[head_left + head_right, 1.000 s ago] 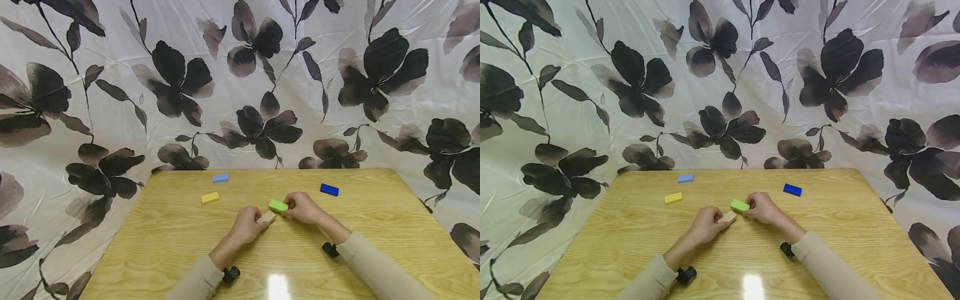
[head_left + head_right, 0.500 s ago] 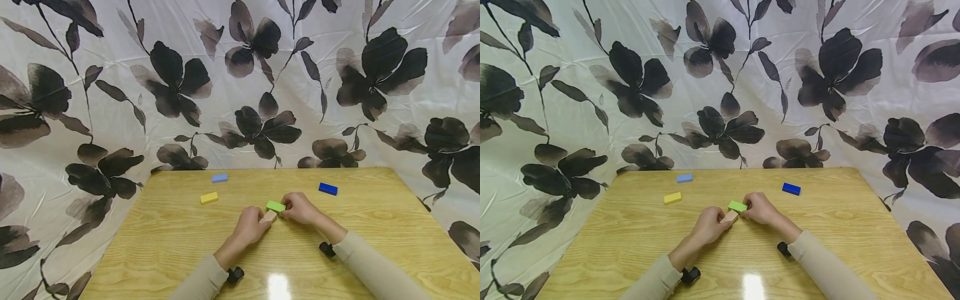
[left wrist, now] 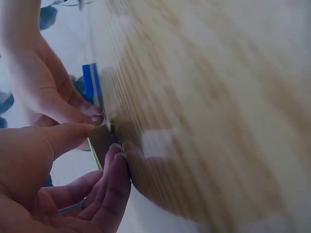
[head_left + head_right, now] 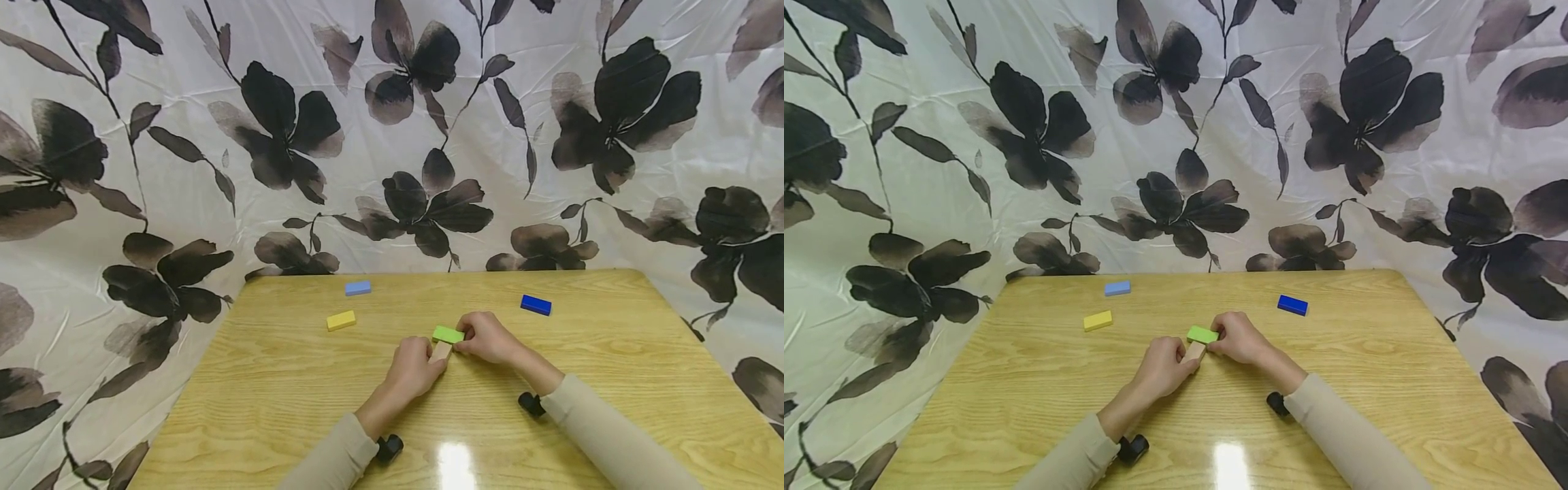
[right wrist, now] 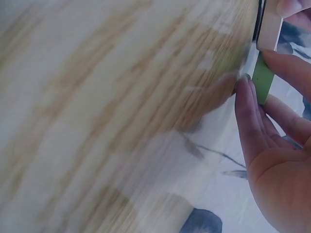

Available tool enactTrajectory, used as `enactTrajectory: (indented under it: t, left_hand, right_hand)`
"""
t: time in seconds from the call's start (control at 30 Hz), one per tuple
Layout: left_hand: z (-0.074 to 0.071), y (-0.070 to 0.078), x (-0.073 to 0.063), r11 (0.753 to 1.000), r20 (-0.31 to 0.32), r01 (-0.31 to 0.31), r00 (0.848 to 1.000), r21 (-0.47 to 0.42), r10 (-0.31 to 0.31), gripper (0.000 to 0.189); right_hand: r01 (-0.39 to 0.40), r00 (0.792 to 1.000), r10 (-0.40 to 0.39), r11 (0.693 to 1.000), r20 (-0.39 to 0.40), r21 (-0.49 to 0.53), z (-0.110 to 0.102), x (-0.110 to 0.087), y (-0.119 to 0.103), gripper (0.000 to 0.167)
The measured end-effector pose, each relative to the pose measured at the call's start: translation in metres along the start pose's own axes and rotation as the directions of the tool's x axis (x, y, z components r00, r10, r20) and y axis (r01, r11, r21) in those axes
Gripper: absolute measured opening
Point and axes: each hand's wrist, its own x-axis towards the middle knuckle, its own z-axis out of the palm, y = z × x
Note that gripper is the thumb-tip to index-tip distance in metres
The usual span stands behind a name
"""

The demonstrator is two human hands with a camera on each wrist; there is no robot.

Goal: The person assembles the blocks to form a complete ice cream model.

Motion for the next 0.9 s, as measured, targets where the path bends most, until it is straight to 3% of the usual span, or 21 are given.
enactTrajectory:
  t: [0.33,0.73,0.8,0.9]
  left_hand:
    - [0.0048,0.0055,0.0002,0.999,-0.001,0.008,1.0,-0.039,-0.008,0.029]
    - [0.0094,0.0094,-0.0011,1.0,0.012,0.02,1.0,-0.016,-0.02,0.038]
    - [0.0086,0.0093,-0.0013,0.999,0.025,0.029,0.999,-0.042,-0.028,0.035]
    - [0.0071,0.0085,-0.0017,0.986,0.069,0.065,0.996,-0.153,-0.055,0.029]
  right_hand:
    - [-0.01,0.999,0.01,1.0,0.033,-0.002,-0.0026,0.0013,-0.0009,0.019]
    - [0.106,0.988,-0.104,0.994,0.113,-0.006,-0.006,0.0025,0.0025,0.02]
    - [0.125,0.984,-0.124,0.992,0.126,0.0,-0.0058,0.0029,0.0025,0.02]
    - [0.136,0.981,-0.135,0.991,0.14,0.006,-0.0061,0.0031,0.0019,0.02]
